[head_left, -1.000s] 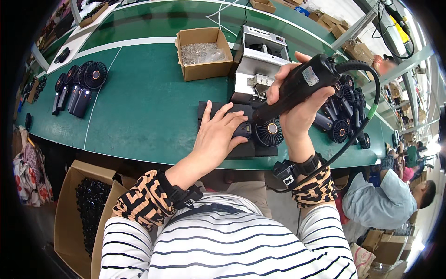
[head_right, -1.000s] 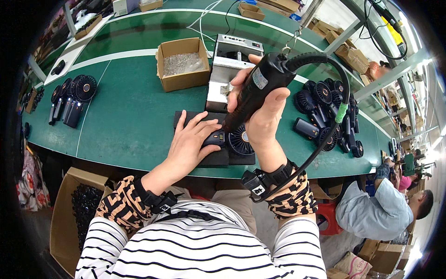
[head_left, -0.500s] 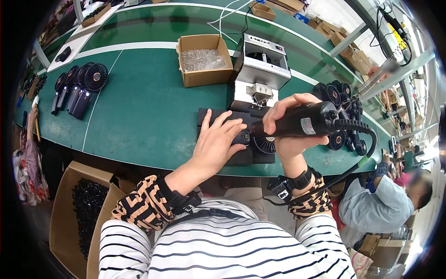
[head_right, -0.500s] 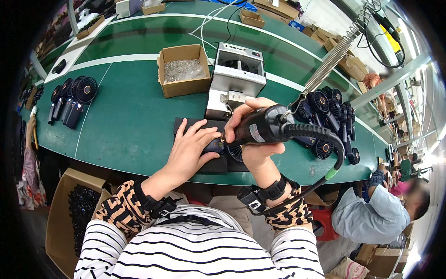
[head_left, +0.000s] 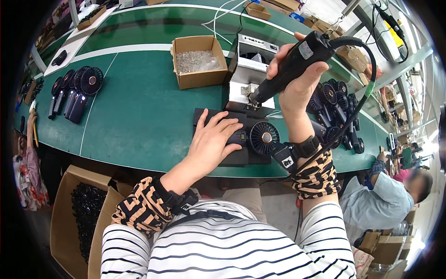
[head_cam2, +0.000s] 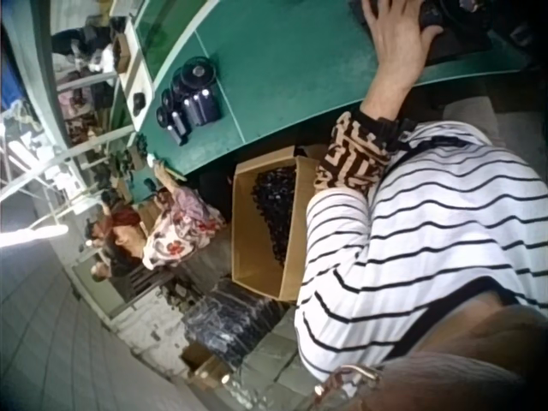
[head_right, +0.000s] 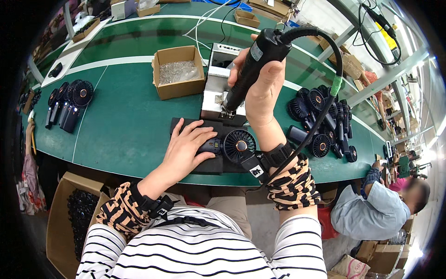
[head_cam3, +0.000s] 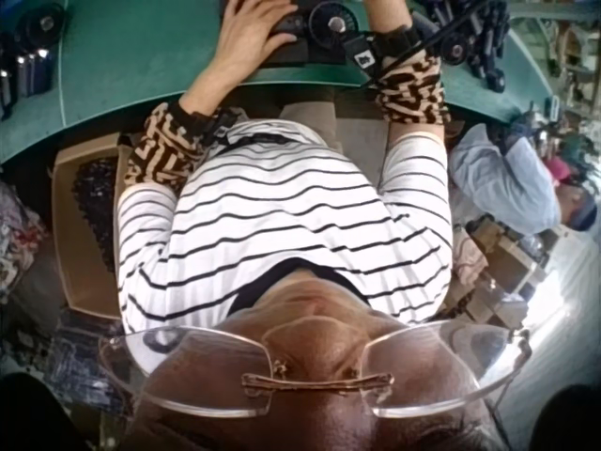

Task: Assemble small portable electric fans using an electric screwdriver.

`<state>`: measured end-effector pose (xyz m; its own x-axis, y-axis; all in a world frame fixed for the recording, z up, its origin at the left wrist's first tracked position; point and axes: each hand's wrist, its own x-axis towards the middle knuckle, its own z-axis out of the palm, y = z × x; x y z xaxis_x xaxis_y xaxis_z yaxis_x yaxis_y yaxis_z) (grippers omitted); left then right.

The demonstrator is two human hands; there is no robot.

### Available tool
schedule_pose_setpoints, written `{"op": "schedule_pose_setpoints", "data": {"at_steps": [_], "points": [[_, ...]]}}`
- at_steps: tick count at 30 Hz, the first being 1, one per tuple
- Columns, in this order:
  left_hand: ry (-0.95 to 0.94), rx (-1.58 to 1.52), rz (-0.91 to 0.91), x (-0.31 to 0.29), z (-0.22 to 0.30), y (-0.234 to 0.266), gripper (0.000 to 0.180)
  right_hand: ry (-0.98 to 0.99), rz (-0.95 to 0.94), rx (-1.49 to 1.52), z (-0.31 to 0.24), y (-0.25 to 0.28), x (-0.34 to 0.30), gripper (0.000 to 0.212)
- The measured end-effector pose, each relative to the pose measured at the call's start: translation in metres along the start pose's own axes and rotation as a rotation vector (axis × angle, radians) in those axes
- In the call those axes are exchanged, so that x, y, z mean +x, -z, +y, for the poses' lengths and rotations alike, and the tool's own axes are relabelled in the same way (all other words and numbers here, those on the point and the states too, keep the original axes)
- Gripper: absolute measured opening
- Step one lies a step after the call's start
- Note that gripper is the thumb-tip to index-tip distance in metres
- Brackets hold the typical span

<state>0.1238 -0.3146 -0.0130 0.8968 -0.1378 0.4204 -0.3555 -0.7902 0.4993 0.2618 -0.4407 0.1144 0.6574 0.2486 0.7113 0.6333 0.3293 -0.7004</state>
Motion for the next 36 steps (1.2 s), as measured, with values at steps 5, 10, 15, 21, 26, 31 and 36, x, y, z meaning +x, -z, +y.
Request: {"op": "schedule_pose_setpoints", "data": {"at_steps": [5,10,15,21,26,31,36], "points": [[-0.014,-0.02,0.033,0.001,0.002,-0.001,0.05,-0.037,-0.001,0.032,-0.004,0.004,-0.006,0.096],[-0.014,-0.007,0.031,0.001,0.0,-0.001,0.049,-0.105,-0.027,0.044,-0.03,-0.003,-0.037,0.101],[-0.024,0.006,0.064,0.002,0.0,-0.002,0.048,-0.152,-0.014,0.035,-0.047,-0.007,-0.064,0.106],[-0.024,0.002,0.061,0.002,0.001,-0.001,0.049,-0.137,0.006,0.079,-0.04,-0.005,-0.077,0.105],[-0.025,-0.003,0.053,0.001,0.002,0.0,0.047,-0.149,0.033,0.088,-0.037,-0.006,-0.082,0.104],[-0.024,0.008,0.061,0.001,0.002,0.0,0.046,-0.166,0.094,0.179,-0.032,-0.004,-0.09,0.1],[-0.04,0.021,0.07,0.002,0.003,0.001,0.048,-0.108,0.027,0.266,-0.028,-0.005,-0.093,0.096]]}}
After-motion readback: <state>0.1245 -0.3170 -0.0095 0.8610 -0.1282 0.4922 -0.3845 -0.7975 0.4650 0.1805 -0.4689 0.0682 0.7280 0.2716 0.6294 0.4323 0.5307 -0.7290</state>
